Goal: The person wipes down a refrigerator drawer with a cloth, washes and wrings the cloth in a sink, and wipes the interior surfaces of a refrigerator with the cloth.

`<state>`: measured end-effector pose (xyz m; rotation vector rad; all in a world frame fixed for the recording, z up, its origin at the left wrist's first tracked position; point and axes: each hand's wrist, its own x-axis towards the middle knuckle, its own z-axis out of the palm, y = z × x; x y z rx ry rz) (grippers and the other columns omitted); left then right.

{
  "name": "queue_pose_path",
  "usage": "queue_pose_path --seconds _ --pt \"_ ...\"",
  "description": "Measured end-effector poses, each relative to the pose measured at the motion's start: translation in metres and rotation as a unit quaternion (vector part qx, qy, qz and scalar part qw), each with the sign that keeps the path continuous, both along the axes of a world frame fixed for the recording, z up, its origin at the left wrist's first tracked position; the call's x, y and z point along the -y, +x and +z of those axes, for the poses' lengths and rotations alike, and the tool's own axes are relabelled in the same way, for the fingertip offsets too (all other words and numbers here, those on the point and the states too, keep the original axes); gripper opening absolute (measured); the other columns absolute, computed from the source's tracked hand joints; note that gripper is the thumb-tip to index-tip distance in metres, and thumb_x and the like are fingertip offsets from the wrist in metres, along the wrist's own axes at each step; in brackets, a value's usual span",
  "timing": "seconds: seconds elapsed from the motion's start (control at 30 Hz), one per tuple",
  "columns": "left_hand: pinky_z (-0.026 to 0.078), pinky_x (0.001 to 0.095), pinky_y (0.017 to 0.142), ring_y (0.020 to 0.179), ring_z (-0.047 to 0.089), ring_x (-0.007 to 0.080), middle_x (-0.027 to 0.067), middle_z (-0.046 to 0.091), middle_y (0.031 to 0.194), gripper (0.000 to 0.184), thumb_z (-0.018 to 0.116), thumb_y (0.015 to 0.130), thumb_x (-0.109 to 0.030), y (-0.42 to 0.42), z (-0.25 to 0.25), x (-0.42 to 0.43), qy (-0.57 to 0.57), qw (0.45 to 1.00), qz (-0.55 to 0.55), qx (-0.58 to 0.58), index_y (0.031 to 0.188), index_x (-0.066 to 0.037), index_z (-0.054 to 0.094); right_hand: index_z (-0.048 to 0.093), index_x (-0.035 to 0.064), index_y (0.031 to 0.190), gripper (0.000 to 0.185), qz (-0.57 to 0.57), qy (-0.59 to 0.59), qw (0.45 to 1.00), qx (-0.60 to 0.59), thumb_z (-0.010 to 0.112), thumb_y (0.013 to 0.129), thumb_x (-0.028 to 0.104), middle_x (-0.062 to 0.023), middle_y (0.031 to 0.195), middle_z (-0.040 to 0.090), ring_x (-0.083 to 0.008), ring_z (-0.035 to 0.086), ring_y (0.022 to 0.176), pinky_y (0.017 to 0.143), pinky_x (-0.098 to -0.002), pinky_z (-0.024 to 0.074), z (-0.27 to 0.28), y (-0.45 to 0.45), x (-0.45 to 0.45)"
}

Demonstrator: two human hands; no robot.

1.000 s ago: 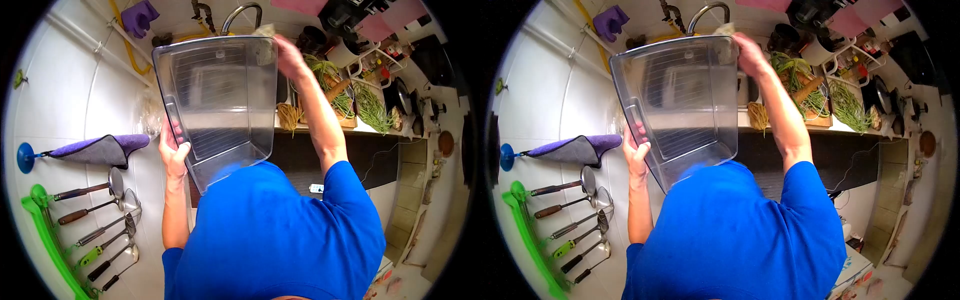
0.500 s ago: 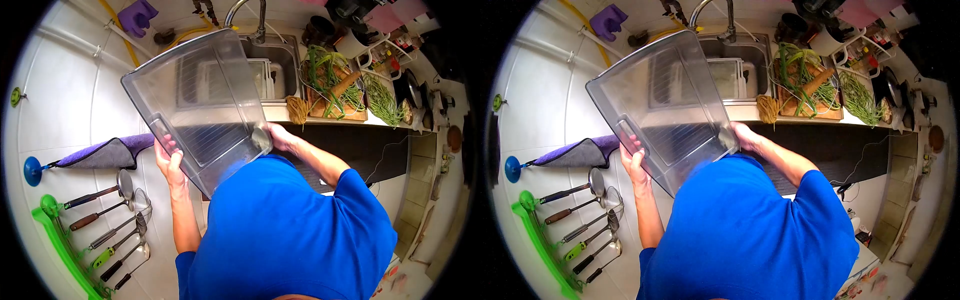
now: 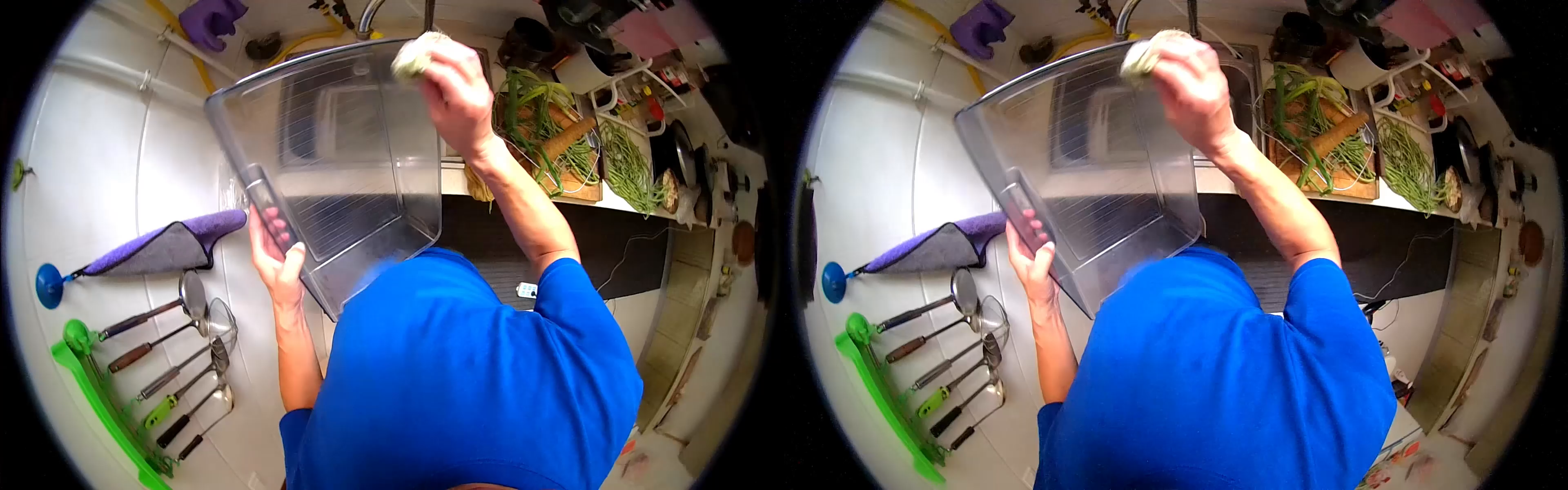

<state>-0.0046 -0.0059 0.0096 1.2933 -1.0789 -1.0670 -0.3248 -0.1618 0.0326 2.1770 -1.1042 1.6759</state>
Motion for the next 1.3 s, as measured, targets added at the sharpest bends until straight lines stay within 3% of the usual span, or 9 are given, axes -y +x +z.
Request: queue_pose_path --seconds 0.1,0.2,0.43,0.6,0.8,0.87,1.0,1.17,1.3 --pt "0.037 0.0263 0.095 0.113 0.048 0.0169 0.0077 0.049 0.133 0.095 0.064 0.065 -0.006 -0.015 0.007 0.007 0.017 0.998 -0.017 0.053 0.154 -0.003 0.029 0.068 0.0016 0.091 0.024 0.022 -0.034 0.978 -0.206 0.066 0.069 0.007 -0.0097 0.114 0.065 -0.0258 0.060 0.111 0.094 -0.0370 0.0492 -0.019 0.016 0.009" --pt "0.032 0.0310 0.109 0.133 0.042 0.0219 0.0147 0.041 0.147 0.094 0.060 0.066 -0.001 -0.025 0.013 0.007 0.007 0.999 -0.035 0.024 0.153 0.001 0.026 0.069 -0.0014 0.100 0.030 -0.107 0.156 0.853 -0.487 0.058 0.077 0.016 -0.0149 0.121 0.060 -0.0286 0.053 0.118 0.107 -0.0392 0.0380 -0.054 0.009 0.013" --pt "0.026 0.0331 0.116 0.143 0.033 0.0233 0.0171 0.032 0.156 0.091 0.053 0.065 0.007 -0.042 0.023 0.002 -0.023 0.999 -0.029 -0.015 0.152 0.004 0.025 0.068 0.0023 0.084 0.021 0.035 0.223 0.825 -0.518 0.060 0.075 0.019 -0.0119 0.097 0.062 -0.0285 0.056 0.102 0.097 -0.0438 0.0410 -0.143 0.026 -0.135" --pt "0.041 0.0284 0.096 0.109 0.050 0.0171 0.0100 0.052 0.127 0.082 0.059 0.066 -0.002 -0.026 0.008 -0.001 -0.006 0.998 0.043 0.043 0.146 0.001 0.039 0.067 0.0104 0.068 0.010 0.167 0.270 0.829 -0.461 0.062 0.069 0.018 -0.0059 0.080 0.061 -0.0234 0.058 0.085 0.081 -0.0362 0.0432 -0.173 0.017 -0.136" --pt "0.042 0.0287 0.093 0.108 0.050 0.0155 0.0077 0.051 0.127 0.079 0.060 0.067 -0.007 -0.024 0.008 -0.001 0.002 0.998 -0.003 0.061 0.143 0.002 0.042 0.066 0.0026 0.090 0.021 -0.018 0.097 0.911 -0.400 0.061 0.073 0.014 -0.0149 0.107 0.063 -0.0282 0.056 0.115 0.114 -0.0451 0.0345 -0.091 0.000 -0.008" --pt "0.042 0.0286 0.093 0.108 0.049 0.0155 0.0077 0.050 0.127 0.079 0.061 0.067 -0.007 -0.039 0.014 0.000 -0.009 0.997 0.004 0.072 0.143 0.002 0.041 0.066 -0.0002 0.108 0.032 -0.121 0.131 0.860 -0.479 0.058 0.081 0.015 -0.0169 0.119 0.062 -0.0304 0.051 0.125 0.116 -0.0447 0.0307 -0.025 -0.004 0.014" --pt "0.041 0.0285 0.093 0.108 0.048 0.0159 0.0081 0.050 0.128 0.082 0.061 0.067 -0.006 -0.051 0.008 0.001 -0.039 0.997 0.029 0.061 0.145 0.000 0.040 0.059 0.0005 0.130 0.050 -0.099 0.171 0.774 -0.601 0.056 0.085 0.023 -0.0199 0.148 0.044 -0.0327 0.039 0.139 0.120 -0.0460 0.0232 -0.088 0.003 -0.029" --pt "0.042 0.0275 0.090 0.107 0.048 0.0165 0.0082 0.051 0.127 0.081 0.060 0.067 -0.003 -0.052 0.007 0.004 0.004 0.996 0.073 0.059 0.146 0.000 0.041 0.061 -0.0026 0.126 0.049 0.024 0.183 0.745 -0.641 0.050 0.088 0.025 -0.0205 0.140 0.052 -0.0323 0.048 0.130 0.113 -0.0452 0.0312 -0.155 0.022 -0.127" --pt "0.043 0.0267 0.088 0.105 0.048 0.0158 0.0079 0.051 0.126 0.080 0.059 0.067 -0.002 -0.047 -0.003 0.003 0.035 0.995 0.077 0.042 0.145 -0.001 0.042 0.066 0.0008 0.105 0.033 0.207 0.300 0.764 -0.532 0.051 0.089 0.025 -0.0146 0.105 0.069 -0.0321 0.058 0.117 0.103 -0.0451 0.0380 -0.202 0.025 -0.142"
